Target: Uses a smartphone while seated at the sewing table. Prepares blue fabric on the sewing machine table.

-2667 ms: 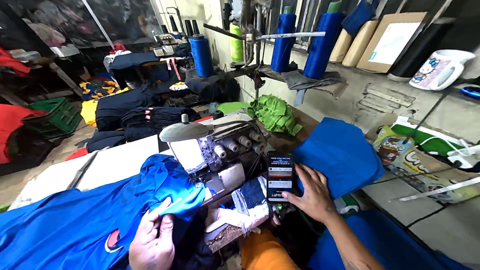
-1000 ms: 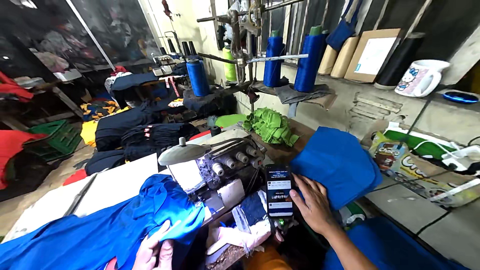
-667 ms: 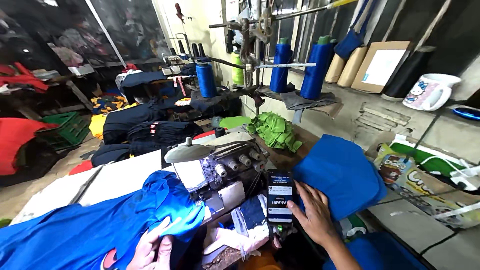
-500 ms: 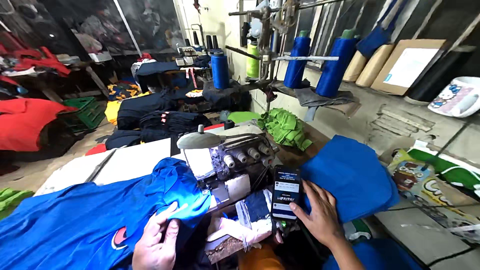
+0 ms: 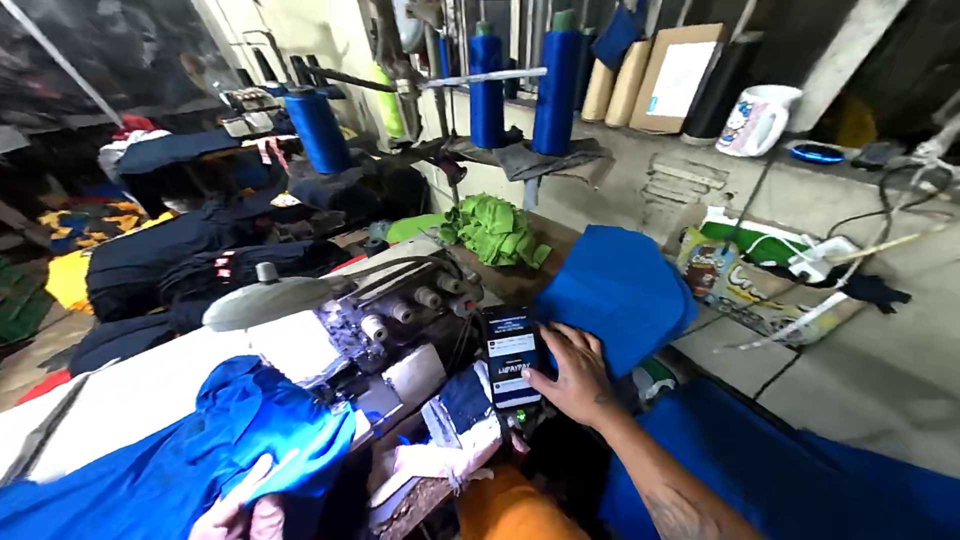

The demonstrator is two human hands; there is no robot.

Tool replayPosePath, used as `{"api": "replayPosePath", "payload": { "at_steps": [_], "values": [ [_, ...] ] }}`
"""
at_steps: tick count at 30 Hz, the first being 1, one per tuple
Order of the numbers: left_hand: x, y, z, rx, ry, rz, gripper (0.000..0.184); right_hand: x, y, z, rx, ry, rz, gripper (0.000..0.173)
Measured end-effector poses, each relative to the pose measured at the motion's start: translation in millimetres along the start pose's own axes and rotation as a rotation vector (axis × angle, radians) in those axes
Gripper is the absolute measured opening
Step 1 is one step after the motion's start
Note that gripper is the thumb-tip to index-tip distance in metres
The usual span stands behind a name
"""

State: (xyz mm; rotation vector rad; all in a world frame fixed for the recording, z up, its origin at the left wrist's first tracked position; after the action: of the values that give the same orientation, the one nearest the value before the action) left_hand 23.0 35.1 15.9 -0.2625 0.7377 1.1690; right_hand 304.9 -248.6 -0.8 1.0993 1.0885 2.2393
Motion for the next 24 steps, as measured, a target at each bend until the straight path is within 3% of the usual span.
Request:
{"api": "replayPosePath", "payload": {
  "at_steps": [14, 17, 20, 24],
  "values": [
    [-4, 3, 0, -0.018, 0.05, 0.039, 0.018, -6, -7, -3, -0.107, 0.066, 0.031, 0.068],
    [17, 6, -5, -0.023, -0.123, 0.036, 0.022, -7, -6, -3, -0.089, 0.053, 0.032, 0.067],
    [0, 3, 1, 0.005, 0.035, 0.024, 0.021, -5, -4, -1, -0.082, 0.045, 0.041, 0.066],
    [-3, 1, 1, 0.001, 0.012, -0.003, 0.02, -5, -2, -2, -0.05, 0.054, 0.031, 0.072]
  ]
}}
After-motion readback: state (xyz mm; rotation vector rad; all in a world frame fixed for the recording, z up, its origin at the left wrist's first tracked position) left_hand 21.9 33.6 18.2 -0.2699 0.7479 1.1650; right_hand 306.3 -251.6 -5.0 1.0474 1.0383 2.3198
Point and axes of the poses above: each hand's wrist, its own z-axis towards the middle knuckle, its own y-axis out of the back of the hand, x = y × z, the point moved 4 cm from there along z, towards the middle knuckle, and after that the axes turned 4 degrees about -x, right-handed, at the moved point
